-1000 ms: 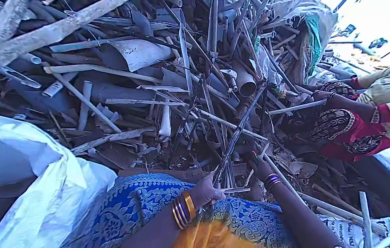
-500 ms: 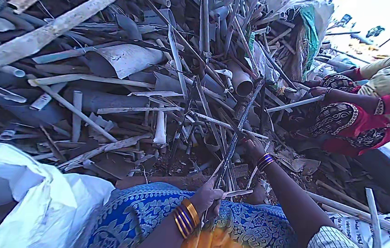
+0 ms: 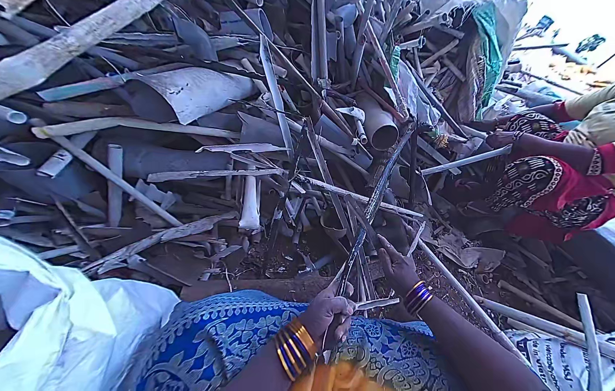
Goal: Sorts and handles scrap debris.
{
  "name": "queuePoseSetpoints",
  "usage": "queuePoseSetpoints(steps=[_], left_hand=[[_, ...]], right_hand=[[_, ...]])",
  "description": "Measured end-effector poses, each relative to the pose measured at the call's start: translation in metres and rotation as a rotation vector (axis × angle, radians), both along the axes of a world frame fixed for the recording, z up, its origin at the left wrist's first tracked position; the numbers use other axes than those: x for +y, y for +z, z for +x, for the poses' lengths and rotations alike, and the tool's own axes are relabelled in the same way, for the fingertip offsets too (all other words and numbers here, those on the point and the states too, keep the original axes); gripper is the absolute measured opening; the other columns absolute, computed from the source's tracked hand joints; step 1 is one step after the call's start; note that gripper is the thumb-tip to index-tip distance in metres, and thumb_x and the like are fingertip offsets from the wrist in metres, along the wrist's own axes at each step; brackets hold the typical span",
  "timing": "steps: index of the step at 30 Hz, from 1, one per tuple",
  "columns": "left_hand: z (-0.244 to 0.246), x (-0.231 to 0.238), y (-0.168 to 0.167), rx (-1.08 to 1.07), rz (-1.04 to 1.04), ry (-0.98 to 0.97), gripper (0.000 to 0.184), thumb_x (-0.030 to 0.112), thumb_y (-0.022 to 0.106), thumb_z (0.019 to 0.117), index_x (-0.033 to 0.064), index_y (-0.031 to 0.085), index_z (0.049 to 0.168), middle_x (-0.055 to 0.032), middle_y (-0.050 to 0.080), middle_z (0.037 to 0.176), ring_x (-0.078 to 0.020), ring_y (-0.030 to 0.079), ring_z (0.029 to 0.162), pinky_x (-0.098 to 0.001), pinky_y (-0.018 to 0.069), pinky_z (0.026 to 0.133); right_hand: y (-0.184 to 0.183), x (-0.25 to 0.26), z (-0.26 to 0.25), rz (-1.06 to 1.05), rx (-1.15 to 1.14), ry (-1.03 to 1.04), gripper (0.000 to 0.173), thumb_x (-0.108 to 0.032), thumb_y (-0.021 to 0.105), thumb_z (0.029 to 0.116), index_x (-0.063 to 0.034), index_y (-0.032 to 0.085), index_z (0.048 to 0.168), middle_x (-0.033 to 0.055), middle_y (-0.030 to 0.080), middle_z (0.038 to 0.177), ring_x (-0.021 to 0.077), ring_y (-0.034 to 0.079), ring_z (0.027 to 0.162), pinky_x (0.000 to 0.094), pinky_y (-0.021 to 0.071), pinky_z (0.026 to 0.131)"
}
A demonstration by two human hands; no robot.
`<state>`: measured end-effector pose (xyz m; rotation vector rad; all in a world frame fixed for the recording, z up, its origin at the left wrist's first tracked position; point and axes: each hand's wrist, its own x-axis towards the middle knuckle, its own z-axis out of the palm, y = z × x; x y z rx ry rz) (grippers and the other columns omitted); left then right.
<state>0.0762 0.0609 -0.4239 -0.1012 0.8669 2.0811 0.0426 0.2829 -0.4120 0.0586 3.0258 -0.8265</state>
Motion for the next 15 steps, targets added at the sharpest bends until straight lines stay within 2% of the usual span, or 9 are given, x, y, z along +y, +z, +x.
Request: queuePoseSetpoints(steps=[1, 2, 4, 6, 9, 11, 13, 15], left_hand=[[0.000, 0.002, 0.000, 0.010, -0.016, -0.032, 0.026, -0.004, 0.043, 0.0835, 0.0115, 0.044, 0.104, 0.0048, 0.049, 0.058, -0.0038, 0.046, 0.039, -0.0188, 0.0436, 0.038], [0.001, 0.004, 0.001, 0.017, -0.032, -0.063, 0.025, -0.004, 0.044, 0.0833, 0.0117, 0.044, 0.102, 0.0052, 0.048, 0.056, -0.0039, 0.046, 0.038, -0.0189, 0.0434, 0.038], [0.004, 0.008, 0.001, 0.035, -0.050, -0.099, 0.023, -0.005, 0.044, 0.0843, 0.0115, 0.044, 0.101, 0.0051, 0.047, 0.056, -0.0038, 0.046, 0.039, -0.0184, 0.0428, 0.038], [0.005, 0.010, 0.003, 0.045, -0.060, -0.083, 0.024, -0.006, 0.043, 0.0851, 0.0109, 0.043, 0.101, 0.0048, 0.047, 0.057, -0.0034, 0.046, 0.039, -0.0178, 0.0427, 0.038], [0.006, 0.007, 0.005, 0.087, -0.150, -0.061, 0.026, -0.010, 0.042, 0.0872, 0.0088, 0.043, 0.105, 0.0038, 0.047, 0.058, -0.0040, 0.045, 0.039, -0.0181, 0.0421, 0.038], [0.005, 0.007, 0.005, 0.121, -0.227, -0.114, 0.027, -0.011, 0.042, 0.0896, 0.0074, 0.042, 0.109, 0.0028, 0.046, 0.062, -0.0048, 0.044, 0.041, -0.0183, 0.0425, 0.039], [0.002, 0.010, 0.008, 0.139, -0.313, -0.168, 0.027, -0.012, 0.043, 0.0922, 0.0058, 0.042, 0.113, 0.0012, 0.046, 0.065, -0.0060, 0.045, 0.042, -0.0192, 0.0430, 0.040], [0.003, 0.014, 0.010, 0.155, -0.378, -0.214, 0.028, -0.011, 0.044, 0.0952, 0.0040, 0.041, 0.119, 0.0002, 0.046, 0.068, -0.0070, 0.046, 0.043, -0.0201, 0.0440, 0.041]], right_hand=[[0.003, 0.009, -0.003, 0.052, -0.011, -0.012, 0.048, -0.024, 0.037, 0.1101, -0.0078, 0.049, 0.153, 0.0248, 0.074, 0.108, 0.0423, 0.072, 0.095, 0.0575, 0.0534, 0.088], [0.006, 0.018, -0.009, 0.077, -0.048, -0.043, 0.048, -0.026, 0.035, 0.1112, -0.0099, 0.047, 0.155, 0.0245, 0.073, 0.112, 0.0422, 0.071, 0.101, 0.0569, 0.0521, 0.093], [0.013, 0.028, -0.023, 0.056, -0.128, -0.105, 0.049, -0.028, 0.033, 0.1131, -0.0113, 0.041, 0.158, 0.0234, 0.068, 0.130, 0.0396, 0.066, 0.119, 0.0536, 0.0464, 0.105], [0.021, 0.022, -0.025, 0.019, -0.160, -0.112, 0.049, -0.027, 0.033, 0.1133, -0.0088, 0.039, 0.158, 0.0240, 0.065, 0.134, 0.0383, 0.064, 0.123, 0.0519, 0.0443, 0.108], [0.028, 0.007, -0.005, 0.031, -0.215, -0.042, 0.049, -0.026, 0.033, 0.1130, -0.0092, 0.038, 0.159, 0.0252, 0.068, 0.127, 0.0401, 0.067, 0.115, 0.0536, 0.0471, 0.104], [0.032, 0.011, 0.005, 0.090, -0.262, -0.029, 0.050, -0.028, 0.033, 0.1131, -0.0121, 0.037, 0.160, 0.0254, 0.070, 0.120, 0.0411, 0.069, 0.109, 0.0548, 0.0485, 0.100], [0.035, 0.022, -0.003, 0.143, -0.289, -0.037, 0.050, -0.031, 0.031, 0.1134, -0.0159, 0.037, 0.161, 0.0242, 0.070, 0.123, 0.0407, 0.068, 0.114, 0.0556, 0.0474, 0.102], [0.032, 0.028, -0.010, 0.104, -0.271, -0.085, 0.049, -0.030, 0.031, 0.1137, -0.0135, 0.037, 0.160, 0.0235, 0.066, 0.133, 0.0391, 0.064, 0.123, 0.0535, 0.0441, 0.108]])
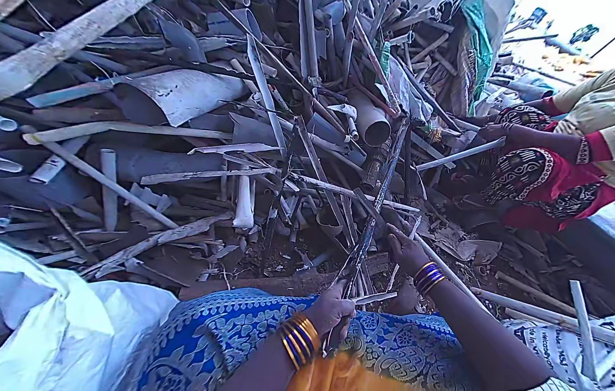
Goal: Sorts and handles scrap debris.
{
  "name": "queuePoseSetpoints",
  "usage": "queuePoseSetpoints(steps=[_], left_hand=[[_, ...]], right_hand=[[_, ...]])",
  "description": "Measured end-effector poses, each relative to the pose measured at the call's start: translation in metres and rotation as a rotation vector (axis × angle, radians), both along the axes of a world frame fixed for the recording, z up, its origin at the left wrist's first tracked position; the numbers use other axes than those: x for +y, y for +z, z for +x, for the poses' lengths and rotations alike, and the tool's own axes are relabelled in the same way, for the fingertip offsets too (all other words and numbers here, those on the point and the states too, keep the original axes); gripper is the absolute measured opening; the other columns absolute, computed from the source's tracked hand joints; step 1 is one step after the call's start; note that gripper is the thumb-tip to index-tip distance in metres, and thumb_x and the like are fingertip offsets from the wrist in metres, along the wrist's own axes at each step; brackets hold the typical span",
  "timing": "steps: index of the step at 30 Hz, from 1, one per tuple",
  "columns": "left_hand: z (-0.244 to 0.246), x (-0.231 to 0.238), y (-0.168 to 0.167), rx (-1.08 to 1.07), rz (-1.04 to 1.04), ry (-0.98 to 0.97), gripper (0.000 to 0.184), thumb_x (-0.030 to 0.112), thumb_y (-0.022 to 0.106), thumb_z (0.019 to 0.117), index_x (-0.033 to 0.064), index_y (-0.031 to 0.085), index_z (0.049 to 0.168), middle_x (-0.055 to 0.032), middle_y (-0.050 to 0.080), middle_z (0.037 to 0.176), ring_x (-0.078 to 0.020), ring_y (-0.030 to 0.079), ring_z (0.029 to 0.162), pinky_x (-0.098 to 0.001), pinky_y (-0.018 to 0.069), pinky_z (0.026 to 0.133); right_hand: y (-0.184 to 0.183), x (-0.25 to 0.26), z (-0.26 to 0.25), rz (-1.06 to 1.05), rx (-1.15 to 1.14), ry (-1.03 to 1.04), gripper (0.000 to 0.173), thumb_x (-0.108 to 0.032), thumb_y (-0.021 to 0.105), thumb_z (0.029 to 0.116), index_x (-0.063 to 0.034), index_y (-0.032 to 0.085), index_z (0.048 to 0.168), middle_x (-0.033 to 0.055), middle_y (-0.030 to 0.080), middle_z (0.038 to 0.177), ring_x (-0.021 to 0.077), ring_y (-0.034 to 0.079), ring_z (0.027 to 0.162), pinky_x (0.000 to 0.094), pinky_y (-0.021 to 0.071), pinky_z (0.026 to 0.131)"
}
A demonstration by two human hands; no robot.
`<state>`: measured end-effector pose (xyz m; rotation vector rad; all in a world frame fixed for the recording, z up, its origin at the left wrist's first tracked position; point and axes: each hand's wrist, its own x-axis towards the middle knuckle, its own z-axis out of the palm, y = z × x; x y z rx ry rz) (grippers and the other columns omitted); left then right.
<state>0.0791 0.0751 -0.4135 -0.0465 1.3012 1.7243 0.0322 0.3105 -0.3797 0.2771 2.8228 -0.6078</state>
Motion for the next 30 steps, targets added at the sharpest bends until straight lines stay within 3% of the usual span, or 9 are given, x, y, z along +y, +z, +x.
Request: queuePoseSetpoints(steps=[4, 7, 10, 14, 19, 22, 26, 30], left_hand=[[0.000, -0.001, -0.001, 0.052, -0.044, 0.044, 0.024, -0.011, 0.044, 0.0955, 0.0030, 0.042, 0.115, 0.0005, 0.045, 0.063, -0.0070, 0.045, 0.041, -0.0205, 0.0435, 0.041], [-0.003, -0.002, -0.001, 0.067, -0.092, -0.013, 0.026, -0.009, 0.046, 0.0976, 0.0013, 0.042, 0.121, -0.0009, 0.045, 0.066, -0.0079, 0.045, 0.042, -0.0213, 0.0441, 0.042], [-0.002, 0.001, -0.002, 0.090, -0.147, -0.076, 0.039, -0.007, 0.048, 0.0975, -0.0006, 0.038, 0.134, -0.0024, 0.047, 0.071, -0.0092, 0.047, 0.045, -0.0229, 0.0456, 0.044], [-0.001, -0.004, -0.003, 0.085, -0.141, 0.000, 0.028, -0.007, 0.047, 0.0976, 0.0006, 0.042, 0.124, -0.0014, 0.047, 0.068, -0.0082, 0.046, 0.043, -0.0218, 0.0449, 0.043], [-0.001, 0.002, -0.007, 0.156, -0.219, -0.115, 0.054, -0.002, 0.050, 0.0977, -0.0007, 0.031, 0.148, -0.0054, 0.050, 0.078, -0.0112, 0.050, 0.048, -0.0257, 0.0479, 0.047], [-0.003, -0.001, -0.006, 0.162, -0.260, -0.091, 0.053, -0.002, 0.052, 0.0981, -0.0009, 0.032, 0.147, -0.0069, 0.051, 0.078, -0.0121, 0.051, 0.047, -0.0268, 0.0483, 0.047], [-0.004, 0.003, -0.005, 0.251, -0.357, -0.208, 0.065, 0.004, 0.054, 0.0999, 0.0003, 0.022, 0.156, -0.0101, 0.054, 0.085, -0.0145, 0.054, 0.053, -0.0300, 0.0507, 0.053], [-0.008, 0.001, -0.006, 0.278, -0.434, -0.193, 0.060, 0.006, 0.055, 0.1006, -0.0003, 0.028, 0.154, -0.0145, 0.057, 0.092, -0.0178, 0.057, 0.058, -0.0338, 0.0522, 0.057]], right_hand=[[-0.009, -0.027, 0.017, -0.094, 0.008, 0.002, 0.049, -0.025, 0.033, 0.1133, -0.0087, 0.037, 0.159, 0.0245, 0.065, 0.133, 0.0397, 0.066, 0.120, 0.0536, 0.0457, 0.106], [-0.014, -0.025, 0.021, -0.093, 0.011, -0.009, 0.049, -0.026, 0.033, 0.1133, -0.0097, 0.038, 0.159, 0.0245, 0.067, 0.130, 0.0401, 0.067, 0.117, 0.0549, 0.0468, 0.104], [-0.012, -0.025, 0.010, -0.106, 0.033, -0.083, 0.048, -0.026, 0.032, 0.1139, -0.0083, 0.038, 0.159, 0.0230, 0.063, 0.138, 0.0372, 0.062, 0.127, 0.0518, 0.0423, 0.111], [-0.015, -0.043, 0.020, -0.115, -0.010, -0.043, 0.050, -0.026, 0.032, 0.1138, -0.0076, 0.035, 0.160, 0.0242, 0.063, 0.138, 0.0396, 0.063, 0.125, 0.0538, 0.0435, 0.109], [-0.013, -0.030, 0.006, -0.072, 0.015, -0.109, 0.050, -0.028, 0.031, 0.1141, -0.0107, 0.034, 0.161, 0.0231, 0.063, 0.139, 0.0385, 0.062, 0.128, 0.0536, 0.0421, 0.111], [-0.014, -0.046, 0.020, -0.053, -0.038, -0.046, 0.050, -0.027, 0.031, 0.1140, -0.0094, 0.033, 0.161, 0.0246, 0.066, 0.133, 0.0404, 0.065, 0.122, 0.0540, 0.0446, 0.108], [-0.015, -0.030, 0.011, -0.025, -0.027, -0.103, 0.051, -0.029, 0.029, 0.1142, -0.0126, 0.032, 0.162, 0.0237, 0.066, 0.133, 0.0399, 0.064, 0.122, 0.0546, 0.0450, 0.107], [-0.012, -0.055, 0.032, -0.046, -0.137, 0.012, 0.052, -0.031, 0.029, 0.1142, -0.0158, 0.029, 0.164, 0.0239, 0.067, 0.128, 0.0402, 0.066, 0.117, 0.0551, 0.0469, 0.105]])
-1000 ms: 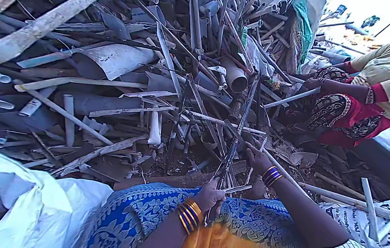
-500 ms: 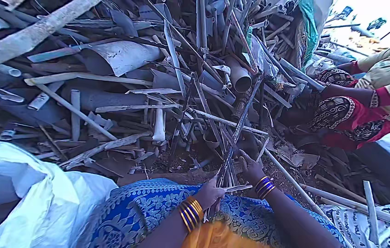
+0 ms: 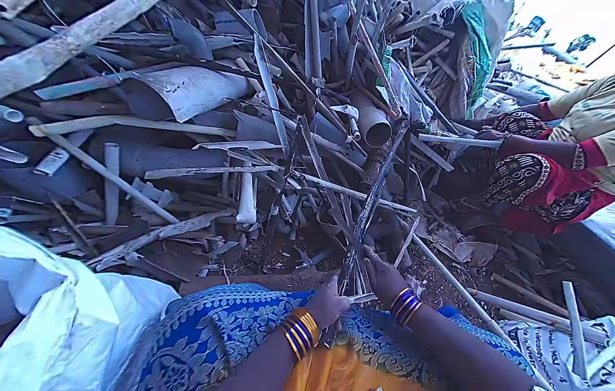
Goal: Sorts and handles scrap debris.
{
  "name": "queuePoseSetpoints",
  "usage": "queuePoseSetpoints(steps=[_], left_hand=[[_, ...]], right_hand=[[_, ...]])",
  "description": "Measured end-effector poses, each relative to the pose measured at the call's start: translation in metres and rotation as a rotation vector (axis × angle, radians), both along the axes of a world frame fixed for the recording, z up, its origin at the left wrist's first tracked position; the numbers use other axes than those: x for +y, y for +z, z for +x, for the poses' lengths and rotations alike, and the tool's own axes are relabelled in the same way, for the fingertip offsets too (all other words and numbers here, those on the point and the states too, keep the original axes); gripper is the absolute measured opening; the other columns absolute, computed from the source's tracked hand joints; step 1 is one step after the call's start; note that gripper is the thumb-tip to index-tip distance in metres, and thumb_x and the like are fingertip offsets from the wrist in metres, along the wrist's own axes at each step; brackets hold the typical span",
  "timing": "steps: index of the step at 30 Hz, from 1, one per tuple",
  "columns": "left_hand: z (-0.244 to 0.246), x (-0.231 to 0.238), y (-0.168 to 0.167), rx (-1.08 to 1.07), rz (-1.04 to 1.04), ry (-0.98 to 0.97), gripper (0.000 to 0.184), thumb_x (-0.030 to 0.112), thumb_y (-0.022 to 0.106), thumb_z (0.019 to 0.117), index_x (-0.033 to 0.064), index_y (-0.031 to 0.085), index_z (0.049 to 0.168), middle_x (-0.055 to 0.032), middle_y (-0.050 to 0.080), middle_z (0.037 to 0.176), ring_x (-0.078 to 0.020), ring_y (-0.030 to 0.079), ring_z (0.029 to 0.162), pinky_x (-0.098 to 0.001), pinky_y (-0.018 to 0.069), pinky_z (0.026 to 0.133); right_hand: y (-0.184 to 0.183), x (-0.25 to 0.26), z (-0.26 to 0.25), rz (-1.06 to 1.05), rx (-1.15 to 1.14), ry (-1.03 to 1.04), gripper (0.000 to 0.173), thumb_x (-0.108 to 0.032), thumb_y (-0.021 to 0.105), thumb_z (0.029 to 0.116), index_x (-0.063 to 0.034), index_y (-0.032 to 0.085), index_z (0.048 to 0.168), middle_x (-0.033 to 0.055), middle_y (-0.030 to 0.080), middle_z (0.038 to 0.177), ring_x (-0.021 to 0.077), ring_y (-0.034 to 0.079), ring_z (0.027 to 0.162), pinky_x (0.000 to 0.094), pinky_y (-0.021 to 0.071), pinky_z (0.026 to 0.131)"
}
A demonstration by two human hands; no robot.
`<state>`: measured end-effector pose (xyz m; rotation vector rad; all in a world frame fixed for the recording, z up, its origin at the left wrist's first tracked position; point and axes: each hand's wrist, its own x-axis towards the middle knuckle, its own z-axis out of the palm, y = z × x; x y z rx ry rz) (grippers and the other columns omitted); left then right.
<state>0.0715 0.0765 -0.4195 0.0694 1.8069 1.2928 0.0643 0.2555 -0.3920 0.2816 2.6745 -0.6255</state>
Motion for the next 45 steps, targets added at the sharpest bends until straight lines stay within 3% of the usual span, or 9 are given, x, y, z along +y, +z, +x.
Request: queuePoseSetpoints(steps=[4, 9, 15, 18, 23, 30, 35, 39, 45], left_hand=[[0.000, 0.005, 0.007, 0.034, -0.070, -0.087, 0.065, 0.009, 0.055, 0.1017, -0.0006, 0.023, 0.157, -0.0196, 0.059, 0.104, -0.0224, 0.061, 0.068, -0.0381, 0.0540, 0.067], [0.001, 0.001, 0.002, 0.031, -0.007, 0.001, 0.057, 0.006, 0.055, 0.1002, -0.0016, 0.031, 0.151, -0.0138, 0.057, 0.092, -0.0175, 0.058, 0.059, -0.0338, 0.0530, 0.060], [0.002, 0.004, 0.006, 0.019, -0.037, -0.040, 0.063, 0.007, 0.055, 0.1014, -0.0005, 0.024, 0.156, -0.0168, 0.058, 0.098, -0.0199, 0.059, 0.063, -0.0359, 0.0535, 0.063], [0.000, 0.000, 0.001, 0.036, -0.050, -0.021, 0.061, 0.008, 0.055, 0.1006, -0.0001, 0.027, 0.154, -0.0163, 0.059, 0.096, -0.0201, 0.060, 0.063, -0.0367, 0.0541, 0.063], [0.004, 0.007, 0.010, 0.105, -0.161, -0.134, 0.067, 0.010, 0.057, 0.1020, -0.0023, 0.022, 0.157, -0.0240, 0.060, 0.110, -0.0272, 0.064, 0.075, -0.0413, 0.0561, 0.073], [0.001, 0.004, 0.011, 0.150, -0.237, -0.199, 0.065, 0.011, 0.057, 0.1016, -0.0034, 0.025, 0.156, -0.0272, 0.059, 0.122, -0.0337, 0.068, 0.094, -0.0470, 0.0556, 0.087], [-0.004, 0.006, 0.010, 0.141, -0.310, -0.169, 0.056, 0.012, 0.058, 0.1019, -0.0054, 0.033, 0.149, -0.0283, 0.059, 0.125, -0.0364, 0.066, 0.108, -0.0488, 0.0524, 0.095], [-0.002, 0.009, 0.013, 0.192, -0.333, -0.220, 0.059, 0.012, 0.058, 0.1017, -0.0068, 0.031, 0.151, -0.0301, 0.056, 0.133, -0.0393, 0.059, 0.124, -0.0512, 0.0462, 0.106], [-0.003, 0.006, 0.013, 0.158, -0.359, -0.187, 0.056, 0.014, 0.056, 0.1030, -0.0040, 0.031, 0.150, -0.0274, 0.059, 0.126, -0.0354, 0.066, 0.109, -0.0485, 0.0520, 0.096]], right_hand=[[-0.003, 0.020, -0.013, 0.025, 0.090, -0.074, 0.051, -0.030, 0.030, 0.1140, -0.0134, 0.033, 0.162, 0.0238, 0.066, 0.133, 0.0403, 0.064, 0.122, 0.0559, 0.0451, 0.107], [0.000, -0.001, 0.008, 0.018, -0.003, 0.015, 0.052, -0.032, 0.029, 0.1141, -0.0174, 0.028, 0.164, 0.0234, 0.069, 0.123, 0.0402, 0.068, 0.113, 0.0556, 0.0483, 0.102], [-0.005, 0.010, 0.000, -0.008, 0.071, -0.078, 0.050, -0.028, 0.030, 0.1141, -0.0121, 0.031, 0.162, 0.0227, 0.062, 0.139, 0.0387, 0.062, 0.126, 0.0536, 0.0433, 0.110], [0.003, -0.007, 0.014, 0.018, -0.013, 0.048, 0.052, -0.032, 0.030, 0.1141, -0.0178, 0.029, 0.164, 0.0221, 0.067, 0.130, 0.0394, 0.067, 0.117, 0.0548, 0.0479, 0.103], [0.001, 0.012, -0.010, 0.084, 0.037, -0.077, 0.052, -0.031, 0.029, 0.1142, -0.0163, 0.028, 0.164, 0.0231, 0.065, 0.133, 0.0398, 0.064, 0.122, 0.0552, 0.0454, 0.107], [0.003, 0.016, -0.002, 0.085, -0.011, 0.003, 0.054, -0.033, 0.030, 0.1139, -0.0152, 0.026, 0.164, 0.0251, 0.066, 0.131, 0.0416, 0.064, 0.121, 0.0559, 0.0456, 0.106], [0.005, -0.012, 0.026, 0.063, -0.168, 0.125, 0.054, -0.036, 0.029, 0.1137, -0.0220, 0.024, 0.165, 0.0236, 0.069, 0.124, 0.0416, 0.067, 0.114, 0.0580, 0.0487, 0.101], [-0.004, -0.001, -0.002, 0.023, -0.001, -0.018, 0.052, -0.031, 0.031, 0.1138, -0.0169, 0.029, 0.164, 0.0241, 0.069, 0.126, 0.0408, 0.067, 0.115, 0.0561, 0.0478, 0.102], [-0.003, -0.007, 0.010, 0.072, -0.097, 0.069, 0.054, -0.035, 0.028, 0.1139, -0.0216, 0.023, 0.165, 0.0227, 0.069, 0.124, 0.0403, 0.066, 0.116, 0.0564, 0.0479, 0.102]])
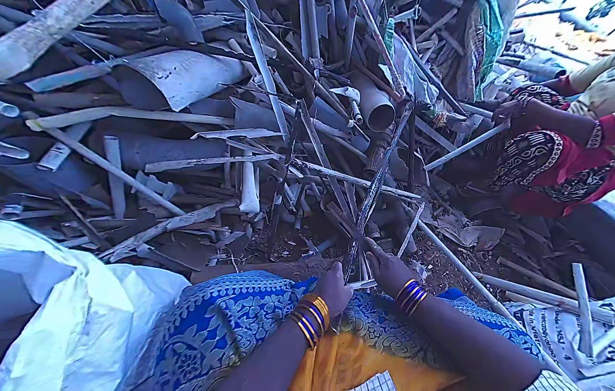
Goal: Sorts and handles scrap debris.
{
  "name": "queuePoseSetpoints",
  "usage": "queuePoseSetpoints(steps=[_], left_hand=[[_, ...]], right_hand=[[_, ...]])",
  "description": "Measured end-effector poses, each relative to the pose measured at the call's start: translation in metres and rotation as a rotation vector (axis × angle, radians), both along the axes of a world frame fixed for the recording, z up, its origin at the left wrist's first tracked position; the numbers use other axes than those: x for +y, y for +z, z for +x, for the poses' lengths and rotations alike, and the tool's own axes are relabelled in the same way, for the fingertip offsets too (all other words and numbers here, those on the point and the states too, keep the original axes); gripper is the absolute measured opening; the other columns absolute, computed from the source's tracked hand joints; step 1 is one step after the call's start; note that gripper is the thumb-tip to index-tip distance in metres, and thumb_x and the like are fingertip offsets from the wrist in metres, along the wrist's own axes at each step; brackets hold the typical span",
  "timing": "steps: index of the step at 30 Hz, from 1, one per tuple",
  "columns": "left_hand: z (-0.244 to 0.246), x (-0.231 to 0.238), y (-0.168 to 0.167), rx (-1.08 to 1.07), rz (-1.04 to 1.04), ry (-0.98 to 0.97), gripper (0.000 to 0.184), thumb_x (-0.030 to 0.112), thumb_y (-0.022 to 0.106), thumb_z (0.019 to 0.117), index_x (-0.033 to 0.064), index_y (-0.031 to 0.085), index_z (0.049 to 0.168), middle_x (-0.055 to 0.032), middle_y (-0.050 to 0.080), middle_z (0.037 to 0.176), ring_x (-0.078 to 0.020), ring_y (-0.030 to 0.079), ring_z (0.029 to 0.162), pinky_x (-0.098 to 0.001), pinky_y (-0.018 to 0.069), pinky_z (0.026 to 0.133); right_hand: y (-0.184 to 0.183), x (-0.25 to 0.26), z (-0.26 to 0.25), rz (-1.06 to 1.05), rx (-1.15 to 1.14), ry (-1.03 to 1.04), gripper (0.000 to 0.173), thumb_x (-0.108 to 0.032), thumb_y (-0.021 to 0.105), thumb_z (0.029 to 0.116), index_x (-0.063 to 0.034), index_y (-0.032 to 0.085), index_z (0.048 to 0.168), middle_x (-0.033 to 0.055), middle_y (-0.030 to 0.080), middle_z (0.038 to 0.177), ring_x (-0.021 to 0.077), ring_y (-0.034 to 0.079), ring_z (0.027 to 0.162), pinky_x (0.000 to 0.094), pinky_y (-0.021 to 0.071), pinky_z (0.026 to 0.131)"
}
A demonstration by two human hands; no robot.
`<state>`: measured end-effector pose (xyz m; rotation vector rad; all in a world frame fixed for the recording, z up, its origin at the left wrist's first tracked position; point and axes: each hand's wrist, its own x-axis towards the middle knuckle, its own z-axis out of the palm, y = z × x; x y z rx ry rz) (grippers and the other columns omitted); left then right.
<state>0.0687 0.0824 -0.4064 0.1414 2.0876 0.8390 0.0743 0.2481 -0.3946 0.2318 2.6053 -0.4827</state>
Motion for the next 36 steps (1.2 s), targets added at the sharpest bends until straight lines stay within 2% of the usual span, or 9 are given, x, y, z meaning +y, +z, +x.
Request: queuePoseSetpoints(steps=[3, 6, 11, 14, 17, 23, 28, 31, 36], left_hand=[[0.001, 0.003, 0.000, 0.045, 0.001, -0.072, 0.060, 0.013, 0.057, 0.1023, -0.0063, 0.030, 0.152, -0.0295, 0.056, 0.134, -0.0382, 0.059, 0.125, -0.0507, 0.0462, 0.106], [0.001, 0.002, -0.003, 0.043, 0.024, -0.015, 0.058, 0.012, 0.058, 0.1015, -0.0062, 0.032, 0.150, -0.0291, 0.057, 0.130, -0.0375, 0.062, 0.119, -0.0501, 0.0489, 0.101], [0.001, 0.004, 0.002, 0.050, -0.029, -0.064, 0.059, 0.014, 0.057, 0.1022, -0.0054, 0.031, 0.152, -0.0290, 0.056, 0.135, -0.0383, 0.058, 0.127, -0.0514, 0.0457, 0.106], [0.003, 0.002, 0.000, 0.065, -0.010, -0.041, 0.057, 0.012, 0.057, 0.1018, -0.0057, 0.032, 0.150, -0.0290, 0.058, 0.131, -0.0383, 0.061, 0.121, -0.0507, 0.0484, 0.103], [0.000, 0.000, 0.003, 0.066, -0.034, -0.055, 0.057, 0.013, 0.056, 0.1024, -0.0052, 0.031, 0.151, -0.0286, 0.057, 0.135, -0.0375, 0.059, 0.126, -0.0504, 0.0458, 0.107], [0.001, 0.000, 0.004, 0.069, -0.048, -0.050, 0.055, 0.015, 0.056, 0.1024, -0.0041, 0.033, 0.149, -0.0275, 0.058, 0.133, -0.0374, 0.060, 0.125, -0.0514, 0.0474, 0.104], [0.004, 0.007, 0.010, 0.087, -0.144, -0.132, 0.057, 0.016, 0.055, 0.1027, -0.0005, 0.032, 0.152, -0.0257, 0.060, 0.133, -0.0379, 0.061, 0.125, -0.0536, 0.0491, 0.103], [0.008, 0.006, 0.012, 0.086, -0.184, -0.116, 0.058, 0.017, 0.055, 0.1026, 0.0014, 0.032, 0.153, -0.0247, 0.061, 0.132, -0.0376, 0.062, 0.124, -0.0542, 0.0507, 0.101], [0.012, 0.016, 0.014, 0.123, -0.283, -0.170, 0.045, 0.014, 0.047, 0.1045, 0.0032, 0.043, 0.148, -0.0233, 0.064, 0.132, -0.0395, 0.063, 0.123, -0.0569, 0.0513, 0.099]], right_hand=[[-0.003, 0.015, -0.009, 0.007, 0.099, -0.059, 0.052, -0.033, 0.030, 0.1136, -0.0189, 0.028, 0.164, 0.0235, 0.069, 0.124, 0.0406, 0.067, 0.115, 0.0562, 0.0488, 0.101], [-0.006, 0.001, -0.001, -0.048, 0.065, -0.071, 0.054, -0.034, 0.029, 0.1140, -0.0174, 0.024, 0.165, 0.0240, 0.069, 0.124, 0.0407, 0.067, 0.115, 0.0551, 0.0481, 0.103], [-0.010, 0.005, -0.008, -0.040, 0.130, -0.095, 0.052, -0.032, 0.030, 0.1138, -0.0170, 0.028, 0.164, 0.0237, 0.070, 0.122, 0.0405, 0.068, 0.113, 0.0559, 0.0491, 0.101], [-0.005, -0.001, -0.007, -0.051, 0.105, -0.105, 0.053, -0.032, 0.030, 0.1141, -0.0161, 0.025, 0.164, 0.0243, 0.069, 0.123, 0.0404, 0.068, 0.114, 0.0549, 0.0484, 0.102], [-0.003, -0.001, -0.002, -0.017, 0.067, -0.045, 0.053, -0.035, 0.029, 0.1138, -0.0203, 0.025, 0.165, 0.0228, 0.070, 0.123, 0.0403, 0.067, 0.114, 0.0557, 0.0487, 0.101], [0.000, -0.007, 0.004, -0.067, 0.074, -0.055, 0.053, -0.032, 0.031, 0.1139, -0.0170, 0.026, 0.164, 0.0234, 0.068, 0.127, 0.0401, 0.067, 0.116, 0.0557, 0.0480, 0.103], [0.001, 0.009, -0.009, 0.103, 0.095, -0.116, 0.053, -0.035, 0.030, 0.1136, -0.0227, 0.024, 0.165, 0.0223, 0.068, 0.128, 0.0405, 0.066, 0.119, 0.0565, 0.0486, 0.102], [0.008, -0.006, 0.012, 0.194, -0.012, 0.045, 0.059, -0.027, 0.034, 0.1123, -0.0239, 0.011, 0.167, 0.0238, 0.062, 0.134, 0.0408, 0.065, 0.118, 0.0552, 0.0511, 0.099], [0.004, 0.006, 0.043, 0.288, 0.006, 0.443, 0.064, -0.011, 0.045, 0.1045, -0.0323, 0.030, 0.163, 0.0285, 0.064, 0.121, 0.0452, 0.068, 0.100, 0.0573, 0.0551, 0.082]])
